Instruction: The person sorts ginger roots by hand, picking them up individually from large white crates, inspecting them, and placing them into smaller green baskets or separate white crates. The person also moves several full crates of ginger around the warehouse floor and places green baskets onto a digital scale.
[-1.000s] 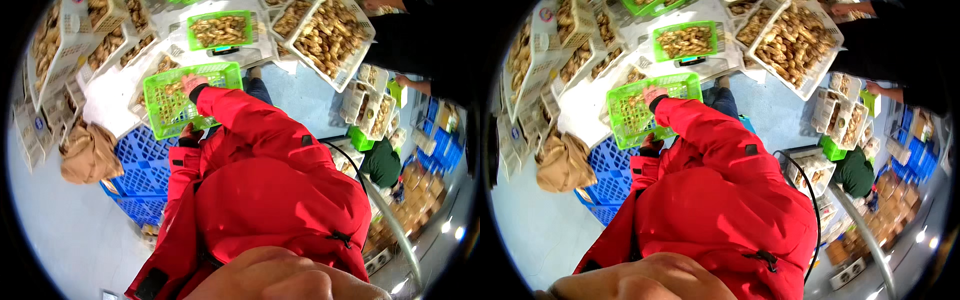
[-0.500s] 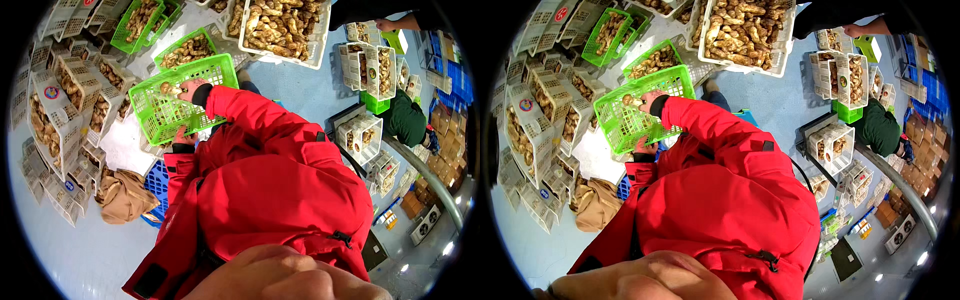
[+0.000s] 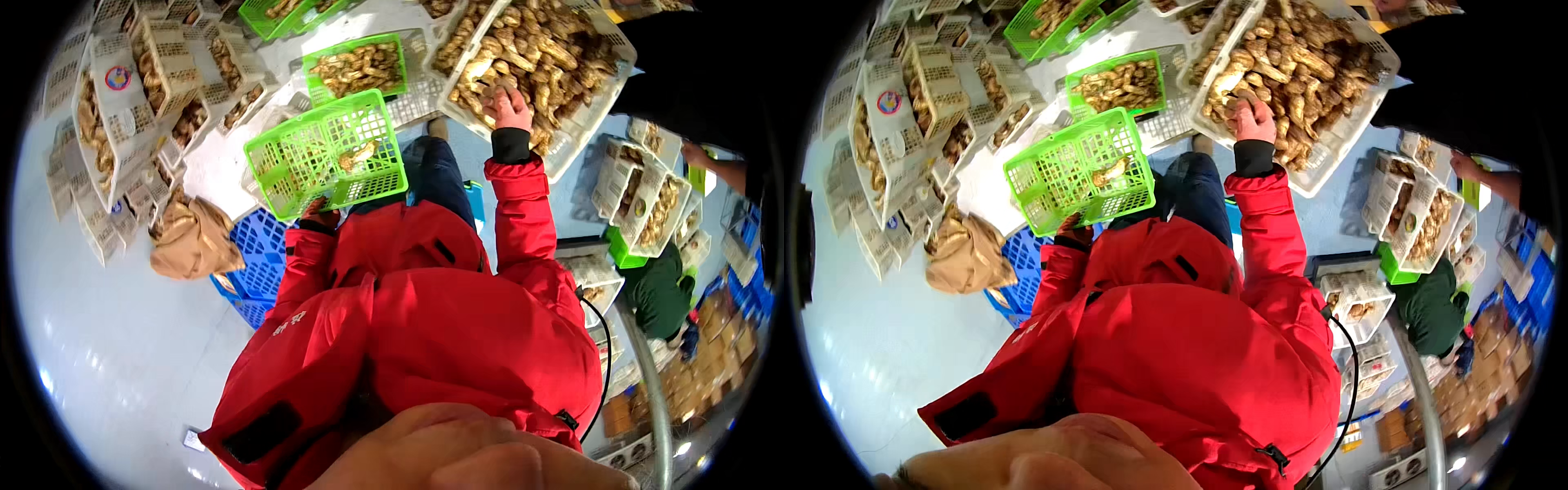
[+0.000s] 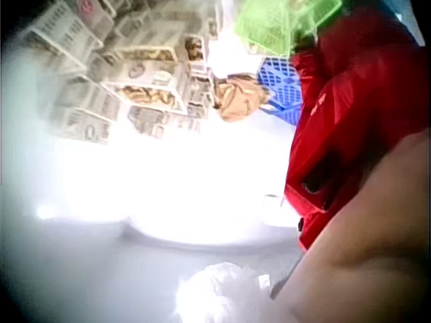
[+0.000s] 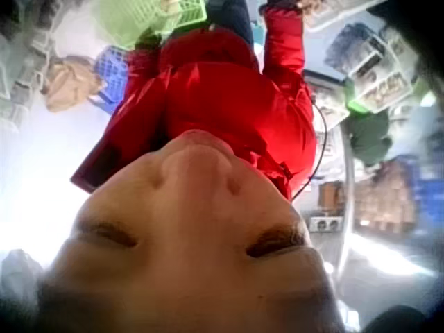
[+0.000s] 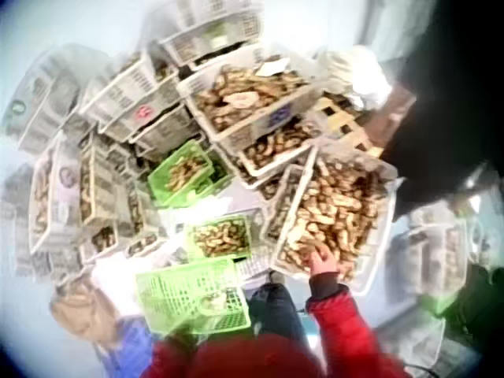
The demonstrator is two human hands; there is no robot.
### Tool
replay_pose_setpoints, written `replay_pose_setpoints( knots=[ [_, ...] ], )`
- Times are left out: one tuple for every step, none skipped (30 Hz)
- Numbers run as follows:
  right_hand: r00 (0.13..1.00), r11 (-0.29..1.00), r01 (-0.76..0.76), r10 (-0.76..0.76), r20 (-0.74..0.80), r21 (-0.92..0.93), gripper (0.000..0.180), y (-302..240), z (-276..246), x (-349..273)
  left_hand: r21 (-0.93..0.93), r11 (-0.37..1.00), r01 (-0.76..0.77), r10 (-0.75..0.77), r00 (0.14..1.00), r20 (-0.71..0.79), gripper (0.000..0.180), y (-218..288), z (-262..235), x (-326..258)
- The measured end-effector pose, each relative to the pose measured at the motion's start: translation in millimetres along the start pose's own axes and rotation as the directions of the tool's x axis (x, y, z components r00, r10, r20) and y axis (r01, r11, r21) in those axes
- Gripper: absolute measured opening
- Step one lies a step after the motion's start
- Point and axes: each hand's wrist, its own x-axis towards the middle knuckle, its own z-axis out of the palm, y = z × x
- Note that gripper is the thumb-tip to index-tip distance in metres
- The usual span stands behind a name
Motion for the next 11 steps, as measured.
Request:
replay_pose_setpoints(
  knots=[
    [0.990, 0.992, -0.071, 0.057, 0.129, 0.100, 0.023, 19.5, 8.2, 9.4, -0.303, 0.953, 0.002, -0.028, 0.996, -0.082, 0.027, -35.9, -10.8, -7.7],
    [0.979, 0.988, -0.156, 0.155, 0.132, -0.005, 0.024, 45.2, 33.0, 5.4, -0.573, 0.819, -0.030, -0.071, 0.986, -0.154, 0.025, -67.8, -19.8, -24.8],
    [0.962, 0.976, -0.215, 0.218, 0.164, -0.036, 0.025, 69.1, 59.3, 1.1, -0.789, 0.606, -0.100, -0.111, 0.972, -0.208, 0.023, -90.5, -22.8, -36.0],
    [0.895, 0.936, -0.353, 0.335, 0.295, 0.008, 0.025, 103.0, 78.6, 2.6, -0.921, 0.341, -0.187, -0.156, 0.955, -0.251, 0.021, -99.8, -27.8, -50.4],
    [0.921, 0.950, -0.312, 0.297, 0.251, 0.023, 0.022, 152.3, 25.9, 26.4, -0.934, 0.356, -0.036, -0.344, 0.924, -0.167, 0.021, 19.3, 62.1, -13.6],
    [0.874, 0.891, -0.424, 0.450, 0.183, -0.165, 0.022, 180.4, 56.8, 27.9, -0.973, 0.216, -0.080, -0.440, 0.882, -0.170, 0.020, 10.3, 47.9, -32.5],
    [0.822, 0.791, -0.503, 0.563, 0.091, -0.350, 0.022, 206.7, 81.6, 34.9, -0.989, 0.065, -0.136, -0.513, 0.845, -0.150, 0.020, -4.4, 37.5, -40.3],
    [0.936, 0.767, -0.314, 0.347, -0.050, -0.559, 0.024, 248.5, 54.0, 71.2, -0.999, 0.032, -0.031, -0.430, 0.902, -0.042, 0.020, 14.5, 49.7, -25.9],
    [0.987, 0.639, -0.161, 0.095, -0.130, -0.752, 0.026, 281.8, 27.1, 99.1, -0.980, 0.197, -0.006, -0.452, 0.887, -0.096, 0.024, 28.8, 62.2, -11.1],
    [0.964, 0.374, -0.206, 0.237, -0.122, -0.904, 0.031, 272.6, 111.8, 52.4, -0.931, 0.347, -0.110, -0.571, 0.763, -0.303, 0.028, 0.9, 49.2, -55.0],
    [0.966, 0.280, -0.153, 0.243, -0.085, -0.948, 0.031, 281.8, 126.0, 59.9, -0.933, 0.335, -0.131, -0.581, 0.751, -0.314, 0.028, -2.8, 40.5, -48.8]
  ],
)
